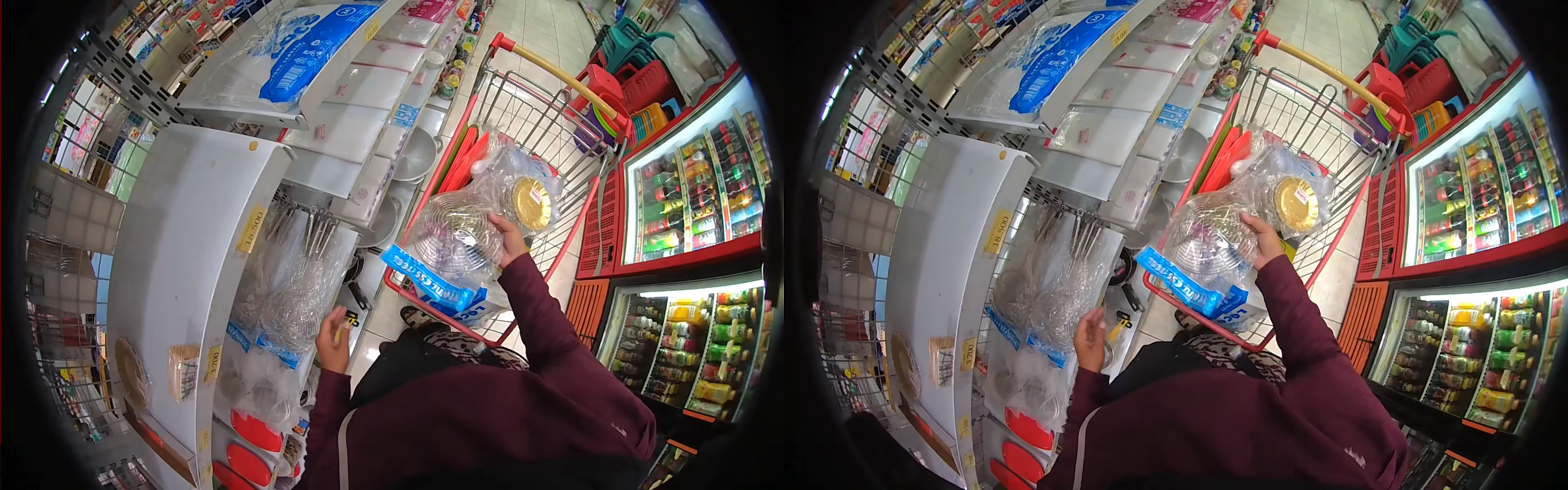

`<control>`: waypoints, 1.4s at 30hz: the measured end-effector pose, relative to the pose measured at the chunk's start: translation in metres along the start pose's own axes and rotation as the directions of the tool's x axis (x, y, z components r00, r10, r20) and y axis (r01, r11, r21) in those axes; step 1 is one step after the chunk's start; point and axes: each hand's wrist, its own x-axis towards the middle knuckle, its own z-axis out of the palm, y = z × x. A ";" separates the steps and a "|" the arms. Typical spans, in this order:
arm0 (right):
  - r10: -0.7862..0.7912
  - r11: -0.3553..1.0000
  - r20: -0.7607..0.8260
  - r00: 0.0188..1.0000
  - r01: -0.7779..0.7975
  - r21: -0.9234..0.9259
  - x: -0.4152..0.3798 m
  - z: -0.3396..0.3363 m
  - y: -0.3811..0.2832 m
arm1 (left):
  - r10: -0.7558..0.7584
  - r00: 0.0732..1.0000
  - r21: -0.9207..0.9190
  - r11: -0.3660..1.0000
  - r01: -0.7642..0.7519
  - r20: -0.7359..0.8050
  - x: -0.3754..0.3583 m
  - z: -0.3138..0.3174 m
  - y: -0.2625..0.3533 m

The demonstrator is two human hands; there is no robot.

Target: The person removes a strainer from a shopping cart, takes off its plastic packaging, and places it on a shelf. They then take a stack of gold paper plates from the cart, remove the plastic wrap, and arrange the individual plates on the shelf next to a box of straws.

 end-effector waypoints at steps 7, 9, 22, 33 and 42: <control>0.199 0.968 0.288 0.937 -0.233 0.090 -0.053 0.039 0.040 | 0.035 0.832 -0.783 0.360 0.507 0.554 0.035 0.038 0.073; 0.217 0.966 0.326 0.920 -0.251 0.066 -0.059 0.053 0.061 | -0.171 0.880 -0.816 0.330 0.475 0.443 0.036 0.051 0.113; 0.190 0.946 0.248 0.950 -0.244 0.212 -0.047 0.034 0.062 | -0.258 0.958 -0.626 0.729 0.277 0.123 -0.001 -0.037 0.096; 0.342 0.865 0.175 0.923 -0.237 -0.442 0.008 0.125 0.092 | -0.338 0.918 -0.537 0.823 0.182 -0.207 -0.068 -0.119 0.008; 0.387 0.793 0.061 0.920 -0.298 -0.531 0.098 0.130 0.231 | -0.484 0.506 -0.512 0.854 0.094 -0.714 -0.120 -0.115 -0.019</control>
